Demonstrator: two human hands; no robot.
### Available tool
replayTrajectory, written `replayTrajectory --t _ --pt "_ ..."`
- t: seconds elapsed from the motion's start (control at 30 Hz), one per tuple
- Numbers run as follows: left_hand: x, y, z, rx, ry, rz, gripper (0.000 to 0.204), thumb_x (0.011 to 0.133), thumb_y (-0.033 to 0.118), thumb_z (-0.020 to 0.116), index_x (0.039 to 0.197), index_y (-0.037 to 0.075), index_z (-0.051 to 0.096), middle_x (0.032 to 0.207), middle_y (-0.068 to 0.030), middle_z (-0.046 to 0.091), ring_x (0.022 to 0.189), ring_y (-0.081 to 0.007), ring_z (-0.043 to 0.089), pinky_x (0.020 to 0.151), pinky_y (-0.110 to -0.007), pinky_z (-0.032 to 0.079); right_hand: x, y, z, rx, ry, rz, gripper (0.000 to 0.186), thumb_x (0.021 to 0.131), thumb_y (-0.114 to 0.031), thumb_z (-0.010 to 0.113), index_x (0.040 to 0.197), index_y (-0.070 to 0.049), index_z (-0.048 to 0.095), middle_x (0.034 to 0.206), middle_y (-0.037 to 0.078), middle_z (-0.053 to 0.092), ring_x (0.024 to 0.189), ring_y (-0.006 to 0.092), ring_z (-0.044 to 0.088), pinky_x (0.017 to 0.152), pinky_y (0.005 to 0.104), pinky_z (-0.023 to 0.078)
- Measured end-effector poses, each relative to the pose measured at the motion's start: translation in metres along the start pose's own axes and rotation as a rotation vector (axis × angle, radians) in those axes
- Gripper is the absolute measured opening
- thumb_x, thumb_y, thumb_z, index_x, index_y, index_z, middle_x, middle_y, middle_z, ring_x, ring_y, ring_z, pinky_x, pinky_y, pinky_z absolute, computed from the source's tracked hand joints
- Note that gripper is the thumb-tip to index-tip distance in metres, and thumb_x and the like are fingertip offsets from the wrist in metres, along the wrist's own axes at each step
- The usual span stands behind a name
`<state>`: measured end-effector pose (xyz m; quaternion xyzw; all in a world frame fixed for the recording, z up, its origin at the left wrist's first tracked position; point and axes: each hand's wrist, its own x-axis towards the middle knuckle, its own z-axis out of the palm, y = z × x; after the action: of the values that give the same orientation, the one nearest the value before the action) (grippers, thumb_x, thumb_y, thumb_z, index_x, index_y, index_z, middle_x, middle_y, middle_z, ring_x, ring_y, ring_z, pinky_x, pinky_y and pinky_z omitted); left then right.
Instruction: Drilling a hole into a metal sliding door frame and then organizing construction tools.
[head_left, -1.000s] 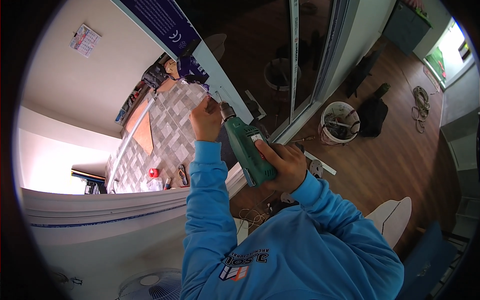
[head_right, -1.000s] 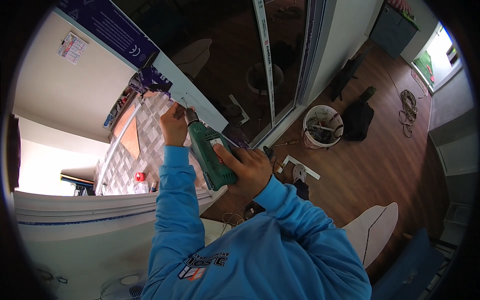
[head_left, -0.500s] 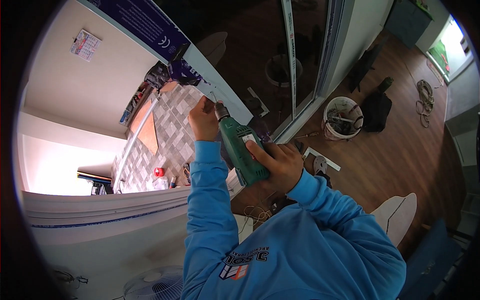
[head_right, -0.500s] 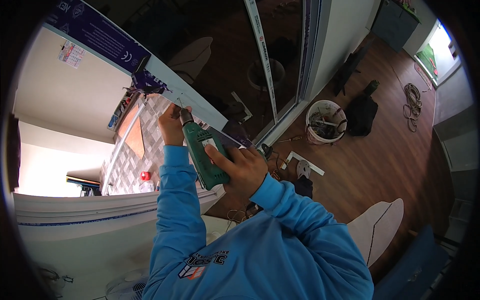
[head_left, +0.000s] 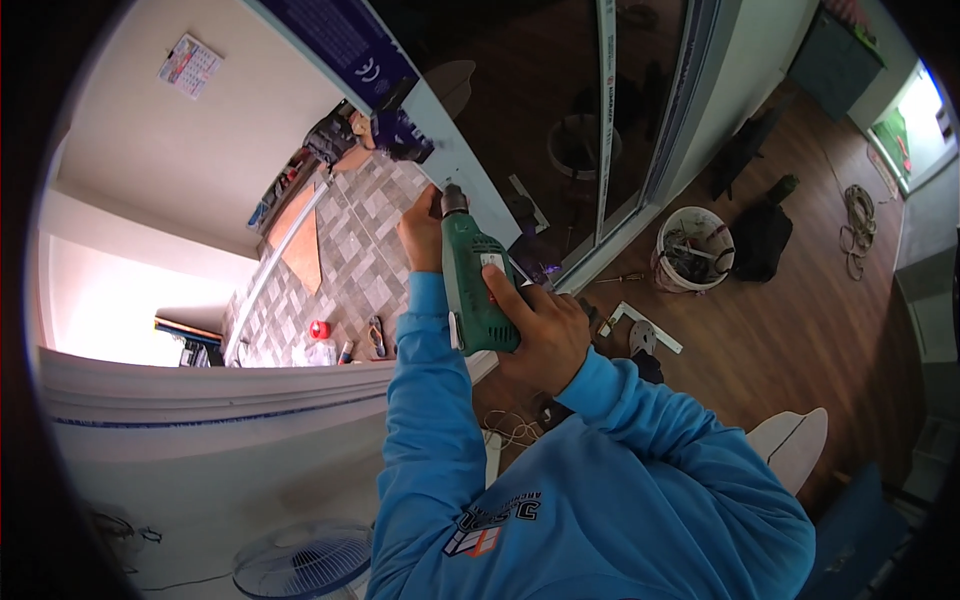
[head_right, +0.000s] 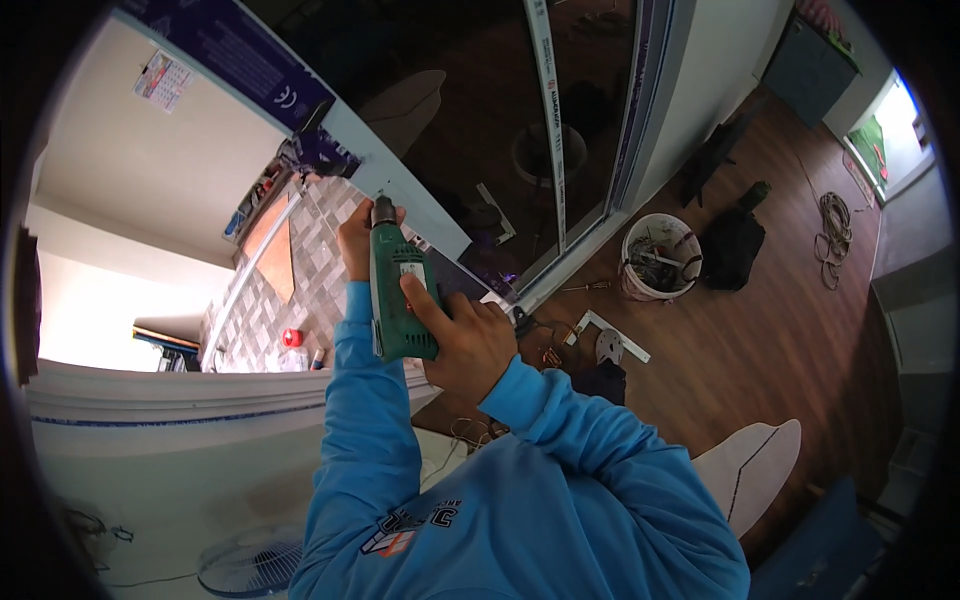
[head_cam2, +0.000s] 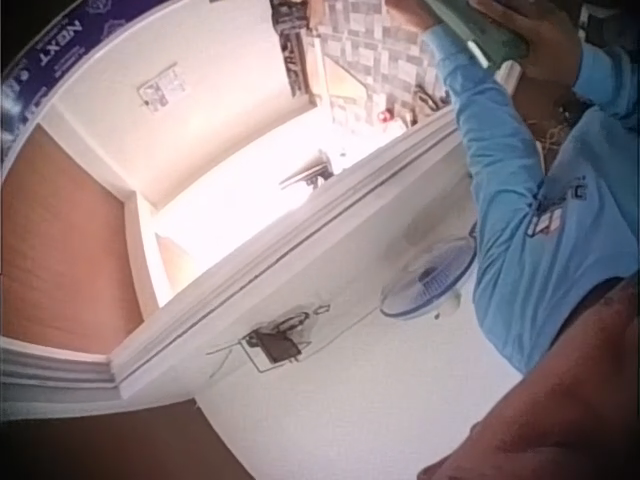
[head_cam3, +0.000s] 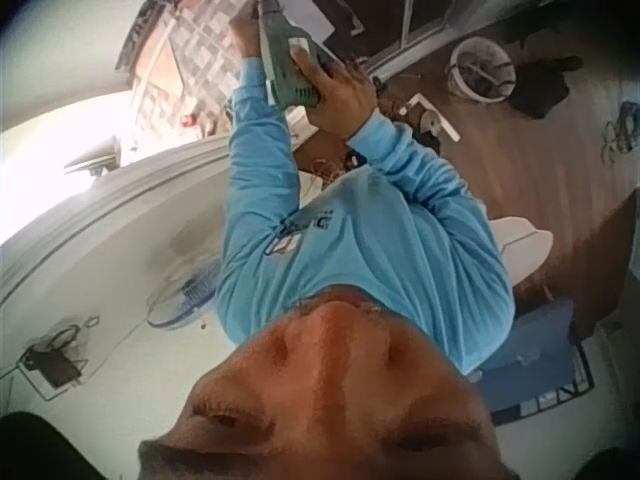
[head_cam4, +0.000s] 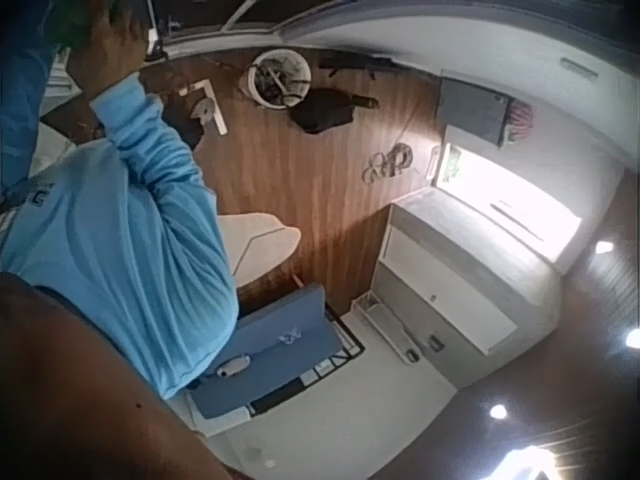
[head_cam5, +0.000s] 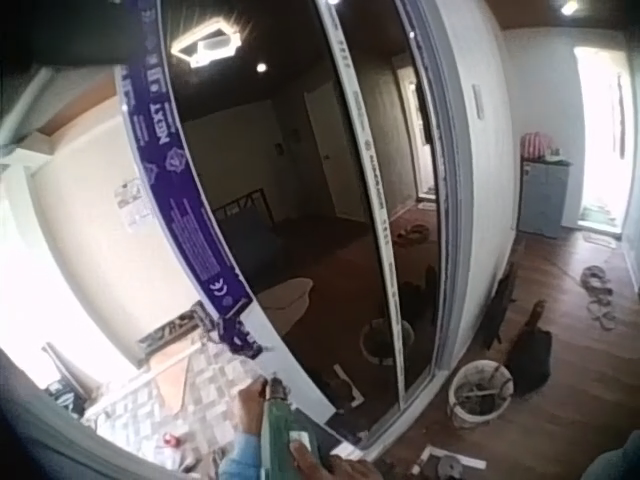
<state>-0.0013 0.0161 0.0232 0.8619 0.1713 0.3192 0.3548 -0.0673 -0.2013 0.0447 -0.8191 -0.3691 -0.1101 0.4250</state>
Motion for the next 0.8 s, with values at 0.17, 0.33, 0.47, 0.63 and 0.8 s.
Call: replayTrajectory --t 0.17,0.33,0.47,0.63,0.8 --pt "0.001 -0.001 -0.001 0.006 0.000 0.034 0.024 0.079 0.022 0.077 0.085 0.002 0.064 0.064 -0.0004 0.059 0.060 -0.0064 0.050 0.053 -0.027 0.042 -0.003 -0.016 0.022 0.074 0.013 0.058 0.086 0.066 -0.018 0.073 0.145 -0.016 0.039 0.079 0.013 0.055 0.058 0.0297 0.057 0.055 0.0406 0.046" --pt "-0.001 0.007 -0.006 -0.062 -0.037 0.006 0.023 0.076 0.020 0.078 0.090 0.005 0.066 0.066 -0.0031 0.063 0.060 -0.0090 0.055 0.055 -0.029 0.046 -0.002 -0.039 0.060 0.274 0.153 0.113 0.097 0.062 -0.019 0.077 0.147 -0.006 0.031 0.082 0.018 0.053 0.063 0.0365 0.058 0.057 0.0460 0.048" --pt "-0.001 0.012 -0.011 -0.104 -0.107 -0.061 0.021 0.077 0.016 0.077 0.090 0.003 0.067 0.068 -0.0014 0.063 0.062 -0.0075 0.054 0.056 -0.027 0.046 -0.007 -0.039 0.069 0.355 0.193 0.120 0.097 0.063 -0.015 0.076 0.147 -0.004 0.029 0.085 0.019 0.055 0.066 0.0379 0.059 0.057 0.0460 0.049" --pt "0.000 0.007 -0.007 -0.140 -0.062 -0.063 0.022 0.079 0.012 0.072 0.097 0.002 0.068 0.078 -0.0054 0.070 0.071 -0.0086 0.063 0.065 -0.026 0.049 -0.015 -0.018 0.036 0.572 0.151 0.152 0.087 0.072 -0.009 0.074 0.146 -0.001 0.029 0.108 0.023 0.060 0.093 0.0337 0.065 0.076 0.0407 0.053" --pt "0.003 -0.002 -0.004 -0.253 -0.050 0.007 0.026 0.078 0.007 0.069 0.103 0.001 0.068 0.086 -0.0113 0.073 0.076 -0.0149 0.068 0.073 -0.029 0.051 0.001 0.024 -0.008 0.627 0.045 0.145 0.083 0.070 -0.004 0.071 0.145 -0.001 0.034 0.113 0.022 0.065 0.099 0.0301 0.068 0.084 0.0340 0.053"
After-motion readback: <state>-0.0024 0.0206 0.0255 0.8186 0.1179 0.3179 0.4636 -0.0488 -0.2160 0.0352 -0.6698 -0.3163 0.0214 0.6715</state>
